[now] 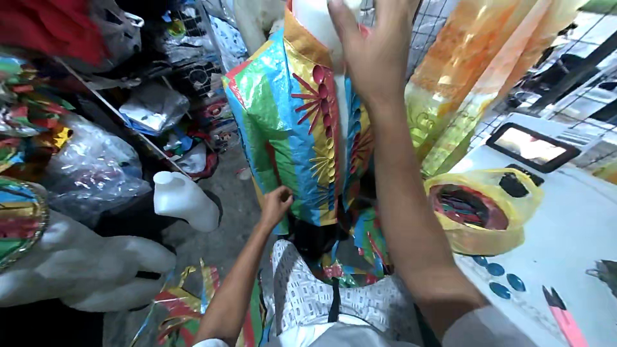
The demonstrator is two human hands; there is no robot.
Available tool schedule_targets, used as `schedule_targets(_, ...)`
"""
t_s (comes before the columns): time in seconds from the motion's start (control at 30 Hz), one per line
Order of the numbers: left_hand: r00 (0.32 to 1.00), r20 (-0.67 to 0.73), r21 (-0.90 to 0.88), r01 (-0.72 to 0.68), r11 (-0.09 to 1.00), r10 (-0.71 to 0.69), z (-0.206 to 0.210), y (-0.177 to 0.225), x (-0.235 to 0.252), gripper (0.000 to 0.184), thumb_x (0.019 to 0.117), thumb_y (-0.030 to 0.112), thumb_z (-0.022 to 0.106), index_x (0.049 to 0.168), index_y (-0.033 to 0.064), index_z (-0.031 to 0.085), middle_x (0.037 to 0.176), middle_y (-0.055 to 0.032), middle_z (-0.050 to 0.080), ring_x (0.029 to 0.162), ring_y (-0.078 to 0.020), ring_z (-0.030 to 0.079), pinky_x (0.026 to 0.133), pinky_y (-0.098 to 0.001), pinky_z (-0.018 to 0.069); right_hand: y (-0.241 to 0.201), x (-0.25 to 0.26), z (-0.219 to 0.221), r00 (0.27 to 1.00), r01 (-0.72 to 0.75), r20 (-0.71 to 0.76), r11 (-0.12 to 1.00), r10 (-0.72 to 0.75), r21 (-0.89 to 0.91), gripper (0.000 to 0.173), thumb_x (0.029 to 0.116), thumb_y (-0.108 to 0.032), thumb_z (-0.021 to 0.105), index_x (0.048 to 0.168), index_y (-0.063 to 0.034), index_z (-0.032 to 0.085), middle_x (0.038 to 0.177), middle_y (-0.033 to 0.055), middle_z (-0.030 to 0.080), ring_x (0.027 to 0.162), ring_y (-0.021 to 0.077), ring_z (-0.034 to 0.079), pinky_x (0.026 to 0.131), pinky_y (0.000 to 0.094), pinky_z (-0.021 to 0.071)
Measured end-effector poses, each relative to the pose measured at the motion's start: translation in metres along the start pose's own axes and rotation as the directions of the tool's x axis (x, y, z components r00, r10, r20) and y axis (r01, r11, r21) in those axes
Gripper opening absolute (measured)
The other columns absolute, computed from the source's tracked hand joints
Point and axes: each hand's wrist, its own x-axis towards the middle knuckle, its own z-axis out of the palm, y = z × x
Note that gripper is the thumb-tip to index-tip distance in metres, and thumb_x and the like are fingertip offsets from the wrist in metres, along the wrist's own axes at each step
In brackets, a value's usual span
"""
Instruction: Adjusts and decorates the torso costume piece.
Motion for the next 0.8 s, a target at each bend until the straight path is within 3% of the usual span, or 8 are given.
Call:
schedule_targets(0.07, 0.981, 0.173, 0.107, 0.066, 0.992, -0.084, 0.008, -0.015, 0.006, 0.024, 0.0996, 0.009, 0.062, 0.119, -0.0042, 0.069, 0.113, -0.0214, 0.072, 0.106, -0.0326, 0.071, 0.099, -0.0505, 0.0539, 0.009, -0.061, -0.014, 0.997, 0.036, 0.061, 0.998, -0.039, 0.052, 0.047, 0.1025, -0.038, 0.059, 0.136, -0.0046, 0.063, 0.142, 0.019, 0.055, 0.131, 0.0277, 0.054, 0.108, 0.0429, 0.0466)
schedule_targets(0.17, 0.932, 0.333, 0.279, 0.046, 0.959, -0.142, 0.019, -0.023, 0.013, 0.028, 0.1013, 0.01, 0.058, 0.125, -0.0021, 0.067, 0.124, -0.0224, 0.068, 0.12, -0.0374, 0.064, 0.108, -0.0553, 0.0463, 0.041, -0.17, -0.019, 0.967, -0.087, 0.247, 0.992, 0.062, 0.089, 0.044, 0.1023, -0.034, 0.061, 0.137, -0.0068, 0.061, 0.147, 0.0165, 0.053, 0.131, 0.0275, 0.056, 0.103, 0.0465, 0.0514)
schedule_targets(0.23, 0.913, 0.368, 0.375, 0.028, 0.927, -0.177, 0.026, -0.029, 0.016, 0.029, 0.103, 0.013, 0.055, 0.126, 0.0005, 0.068, 0.125, -0.0225, 0.068, 0.121, -0.0405, 0.063, 0.105, -0.0602, 0.0459, 0.078, -0.237, -0.015, 0.875, -0.252, 0.44, 0.966, 0.203, 0.057, 0.045, 0.1001, -0.034, 0.063, 0.135, -0.0065, 0.065, 0.144, 0.0165, 0.056, 0.131, 0.0296, 0.056, 0.106, 0.0495, 0.0492)
schedule_targets(0.33, 0.881, 0.407, 0.445, 0.038, 0.895, -0.24, 0.038, -0.044, 0.016, 0.031, 0.1055, 0.016, 0.051, 0.128, 0.002, 0.067, 0.127, -0.0233, 0.067, 0.123, -0.0426, 0.061, 0.105, -0.0623, 0.0449, 0.124, -0.329, -0.025, 0.667, -0.425, 0.627, 0.897, 0.402, -0.123, 0.043, 0.1015, -0.032, 0.062, 0.134, -0.0042, 0.065, 0.142, 0.0192, 0.058, 0.132, 0.0342, 0.055, 0.111, 0.0501, 0.0441)
schedule_targets(0.43, 0.866, 0.419, 0.473, 0.048, 0.88, -0.272, 0.047, -0.053, 0.012, 0.03, 0.1056, 0.016, 0.05, 0.126, 0.0002, 0.066, 0.124, -0.0254, 0.067, 0.121, -0.0444, 0.062, 0.103, -0.063, 0.0459, 0.156, -0.409, -0.054, 0.498, -0.54, 0.649, 0.791, 0.576, -0.288, 0.04, 0.1011, -0.024, 0.064, 0.133, -0.0001, 0.065, 0.138, 0.024, 0.06, 0.13, 0.0384, 0.056, 0.112, 0.0523, 0.0428)
schedule_targets(0.57, 0.878, 0.38, 0.462, 0.091, 0.882, -0.289, 0.053, -0.058, 0.007, 0.031, 0.105, 0.016, 0.052, 0.127, -0.0003, 0.065, 0.128, -0.0244, 0.065, 0.123, -0.0427, 0.061, 0.104, -0.0613, 0.0462, 0.177, -0.487, -0.098, 0.403, -0.586, 0.579, 0.686, 0.709, -0.432, 0.037, 0.098, -0.023, 0.068, 0.125, 0.002, 0.07, 0.129, 0.0274, 0.065, 0.124, 0.044, 0.06, 0.109, 0.0586, 0.0433)
schedule_targets(0.67, 0.897, 0.344, 0.423, 0.117, 0.898, -0.279, 0.054, -0.061, 0.01, 0.03, 0.1025, 0.013, 0.056, 0.128, -0.0007, 0.065, 0.13, -0.0231, 0.065, 0.125, -0.0393, 0.061, 0.107, -0.0566, 0.0463, 0.176, -0.517, -0.112, 0.315, -0.578, 0.567, 0.627, 0.761, -0.521, 0.039, 0.0984, -0.029, 0.067, 0.126, -0.0015, 0.071, 0.128, 0.025, 0.066, 0.126, 0.0444, 0.058, 0.108, 0.0639, 0.0395)
schedule_targets(0.8, 0.918, 0.362, 0.405, -0.001, 0.914, -0.159, 0.045, -0.051, 0.018, 0.03, 0.0994, 0.01, 0.06, 0.125, -0.0052, 0.065, 0.132, -0.0257, 0.061, 0.125, -0.0385, 0.059, 0.109, -0.0521, 0.0457, 0.176, -0.516, -0.101, 0.241, -0.546, 0.568, 0.593, 0.787, -0.591, 0.041, 0.1, -0.034, 0.064, 0.131, -0.0085, 0.07, 0.132, 0.0202, 0.066, 0.13, 0.0408, 0.056, 0.11, 0.0647, 0.0351)
